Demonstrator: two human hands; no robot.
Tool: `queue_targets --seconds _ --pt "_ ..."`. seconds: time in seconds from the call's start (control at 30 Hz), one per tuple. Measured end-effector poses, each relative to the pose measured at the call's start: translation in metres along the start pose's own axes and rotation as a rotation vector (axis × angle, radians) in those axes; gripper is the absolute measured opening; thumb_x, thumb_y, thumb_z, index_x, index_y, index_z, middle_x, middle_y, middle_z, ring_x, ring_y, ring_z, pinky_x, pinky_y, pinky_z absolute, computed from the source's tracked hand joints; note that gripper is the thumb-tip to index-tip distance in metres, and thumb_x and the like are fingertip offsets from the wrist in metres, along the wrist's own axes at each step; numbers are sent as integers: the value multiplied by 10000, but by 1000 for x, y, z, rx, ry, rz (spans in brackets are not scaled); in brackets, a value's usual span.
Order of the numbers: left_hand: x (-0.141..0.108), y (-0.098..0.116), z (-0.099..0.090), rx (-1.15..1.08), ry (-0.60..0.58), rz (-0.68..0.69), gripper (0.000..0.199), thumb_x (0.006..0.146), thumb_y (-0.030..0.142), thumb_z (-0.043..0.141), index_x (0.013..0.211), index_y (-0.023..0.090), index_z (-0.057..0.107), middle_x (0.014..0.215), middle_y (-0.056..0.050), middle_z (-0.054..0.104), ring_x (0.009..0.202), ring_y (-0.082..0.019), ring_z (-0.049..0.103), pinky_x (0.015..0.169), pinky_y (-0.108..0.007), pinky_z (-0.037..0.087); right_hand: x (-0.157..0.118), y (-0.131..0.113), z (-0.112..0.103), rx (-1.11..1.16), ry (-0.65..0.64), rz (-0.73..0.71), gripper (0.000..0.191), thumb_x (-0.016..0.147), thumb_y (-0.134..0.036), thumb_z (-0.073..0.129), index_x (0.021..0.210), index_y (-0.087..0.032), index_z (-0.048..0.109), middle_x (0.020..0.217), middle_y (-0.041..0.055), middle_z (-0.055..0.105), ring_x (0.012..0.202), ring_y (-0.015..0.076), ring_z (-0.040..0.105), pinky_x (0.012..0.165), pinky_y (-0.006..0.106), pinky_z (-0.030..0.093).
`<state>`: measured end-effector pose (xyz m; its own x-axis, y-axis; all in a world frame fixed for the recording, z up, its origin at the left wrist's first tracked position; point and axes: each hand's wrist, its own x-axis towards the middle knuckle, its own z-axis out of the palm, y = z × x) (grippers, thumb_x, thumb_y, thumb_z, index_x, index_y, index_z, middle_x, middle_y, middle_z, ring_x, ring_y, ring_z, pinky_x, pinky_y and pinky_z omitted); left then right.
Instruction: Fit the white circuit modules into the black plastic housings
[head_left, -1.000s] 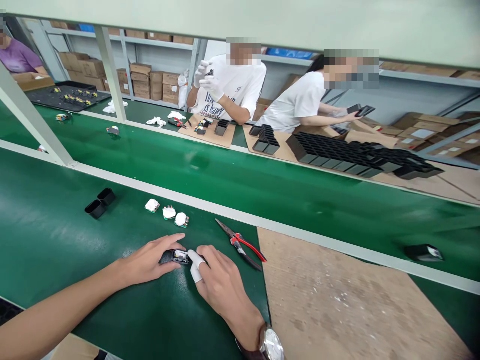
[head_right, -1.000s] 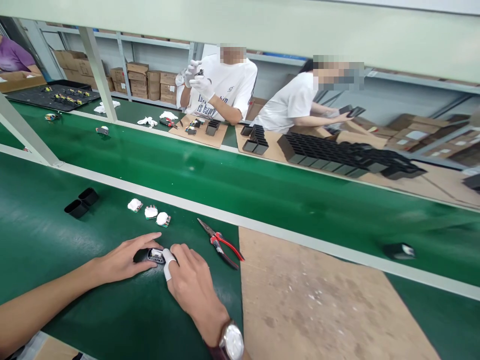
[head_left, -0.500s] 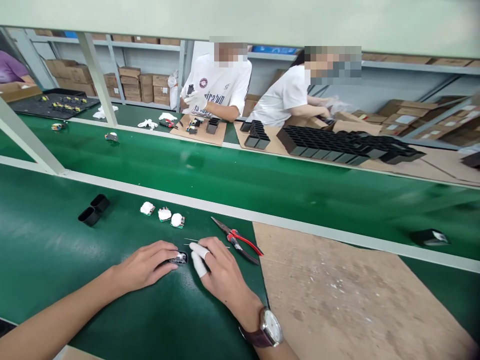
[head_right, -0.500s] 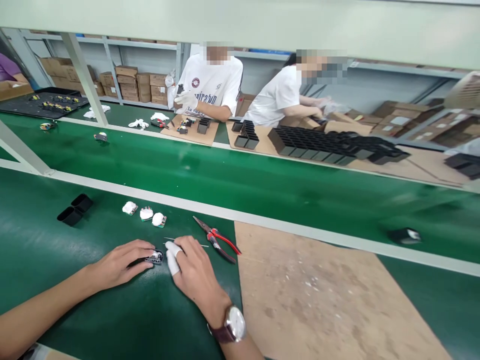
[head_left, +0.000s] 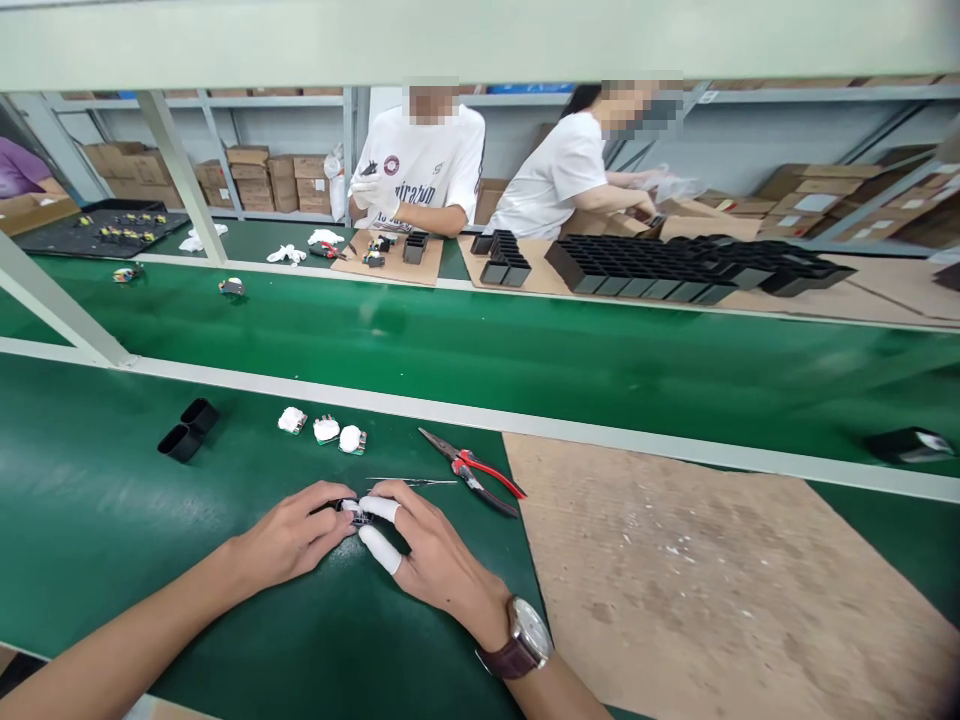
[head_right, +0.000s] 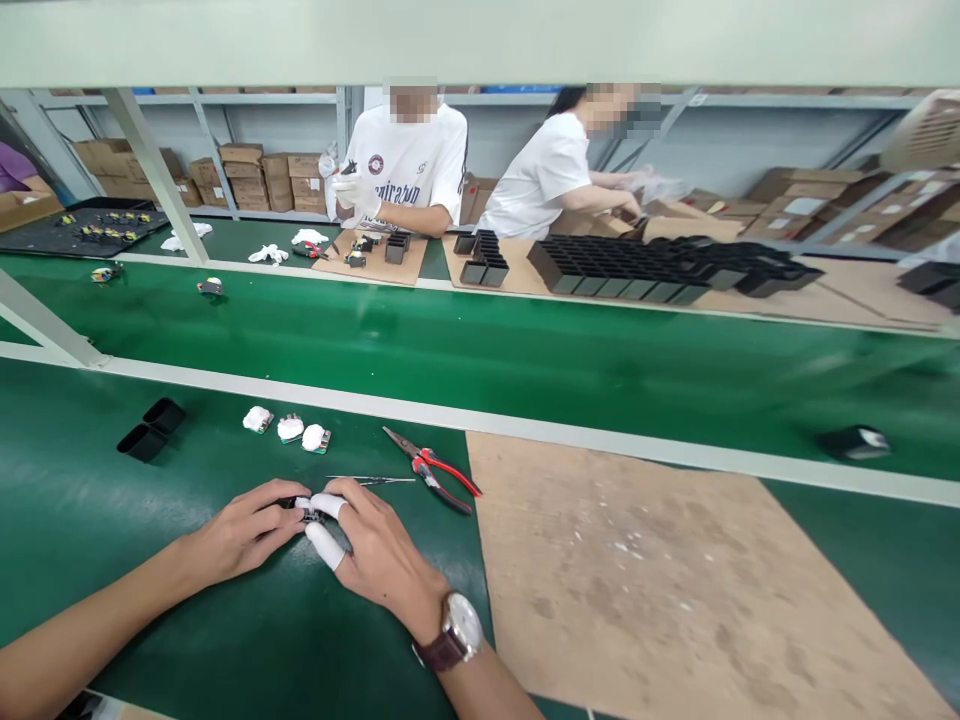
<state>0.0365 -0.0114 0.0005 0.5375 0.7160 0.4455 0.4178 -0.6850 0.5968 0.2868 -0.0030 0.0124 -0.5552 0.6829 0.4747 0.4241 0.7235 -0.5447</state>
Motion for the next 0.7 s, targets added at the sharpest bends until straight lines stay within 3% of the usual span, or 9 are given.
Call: queue_targets --seconds 0.07,0.17,0.27,0.5,0.7 --pt "4 1 1 -211 78 -177 57 1019 275 673 1032 219 671 1179 -101 736 991 -221 741 852 -374 651 -2 3 1 23 23 41 397 1069 -218 531 1463 -229 486 1296 129 643 1145 235 675 951 416 617" --pt "13 4 -3 -669 203 -571 271 971 430 741 1078 194 664 980 -67 750 857 -198 746 786 -358 668 -4 3 5 26 41 56 553 1064 -285 569 1575 -235 363 1342 152 628 1186 264 665 989 461 610" --pt "23 11 -8 -1018 192 -803 361 949 463 774 1123 159 684 958 -66 750 827 -175 735 815 -350 664 -3 0 12 11 65 11 667 1061 -333 584 1637 -237 263 1301 158 645 1162 286 669 964 478 621" --pt "27 21 -5 -1106 101 -841 372 934 463 796 1117 142 754 998 -82 742 882 -180 714 831 -349 671 -2 -2 20 -5 107 30 510 1100 -342 504 1577 -232 362 1099 103 664 927 241 680 792 404 633" --pt "27 21 -6 -1132 15 -850 431 945 498 773 1132 111 749 1041 -122 754 912 -200 735 874 -365 663 -3 3 17 35 106 37 460 1095 -392 525 1509 -211 437 1080 94 661 909 225 672 779 380 619"
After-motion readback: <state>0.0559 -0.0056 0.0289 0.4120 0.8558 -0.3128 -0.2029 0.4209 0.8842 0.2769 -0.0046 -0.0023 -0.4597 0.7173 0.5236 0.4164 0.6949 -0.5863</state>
